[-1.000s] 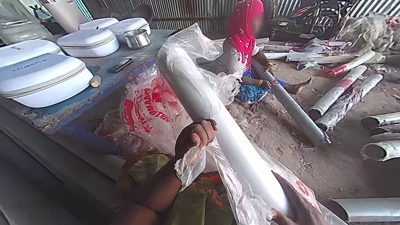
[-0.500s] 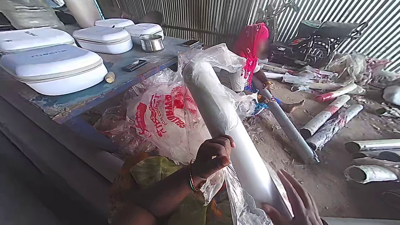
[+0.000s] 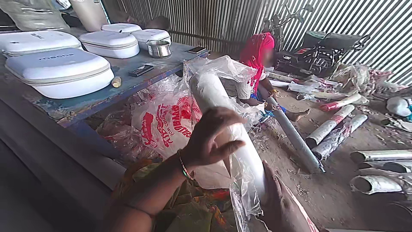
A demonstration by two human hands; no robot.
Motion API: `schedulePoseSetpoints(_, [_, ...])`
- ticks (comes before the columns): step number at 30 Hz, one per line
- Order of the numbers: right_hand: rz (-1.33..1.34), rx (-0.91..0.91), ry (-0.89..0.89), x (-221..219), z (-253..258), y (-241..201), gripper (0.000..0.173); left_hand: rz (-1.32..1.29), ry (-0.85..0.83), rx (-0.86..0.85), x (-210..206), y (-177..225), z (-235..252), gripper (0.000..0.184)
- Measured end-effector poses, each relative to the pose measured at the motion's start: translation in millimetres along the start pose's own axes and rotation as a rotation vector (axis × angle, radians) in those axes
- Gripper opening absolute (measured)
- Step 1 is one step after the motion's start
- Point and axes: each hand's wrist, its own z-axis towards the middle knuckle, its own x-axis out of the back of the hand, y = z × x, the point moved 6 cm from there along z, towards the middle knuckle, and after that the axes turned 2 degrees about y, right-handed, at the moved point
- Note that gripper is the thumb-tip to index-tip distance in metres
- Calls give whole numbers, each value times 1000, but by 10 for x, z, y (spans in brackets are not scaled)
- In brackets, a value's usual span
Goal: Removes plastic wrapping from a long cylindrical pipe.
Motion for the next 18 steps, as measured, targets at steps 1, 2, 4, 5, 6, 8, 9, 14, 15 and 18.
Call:
schedulePoseSetpoints(1, [-2, -5, 6, 0, -4, 1, 98, 141, -43, -19, -13, -38, 131, 50])
schedulePoseSetpoints(2, [-8, -1, 11, -3, -10, 9, 99, 272, -114, -13, -61, -94, 239, 58])
schedulePoseSetpoints(4, [-22, 16, 33, -5, -16, 27, 98, 468, -344, 82, -229, -224, 385, 76])
schedulePoseSetpoints(5, [-28, 24, 40, 1, -18, 35, 97, 525, -458, 133, -321, -266, 432, 80])
schedulePoseSetpoints(6, [-28, 22, 38, 10, -22, 46, 97, 541, -525, 156, -398, -286, 457, 73])
schedulePoseSetpoints(8, [-16, 15, 34, 22, -28, 85, 97, 443, -454, 65, -465, -260, 452, 37])
schedulePoseSetpoints(9, [-6, 12, 31, 28, -32, 116, 97, 347, -357, -3, -459, -238, 421, 23])
schedulePoseSetpoints(14, [204, -86, -107, 107, 9, 354, 112, -563, 66, 280, -269, -367, 128, 31])
schedulePoseSetpoints(15, [235, -92, -102, 120, 11, 387, 110, -701, 107, 322, -272, -398, 92, 32])
schedulePoseSetpoints(18, [228, -58, -52, 114, 8, 425, 104, -900, 196, 244, -253, -444, 43, 32])
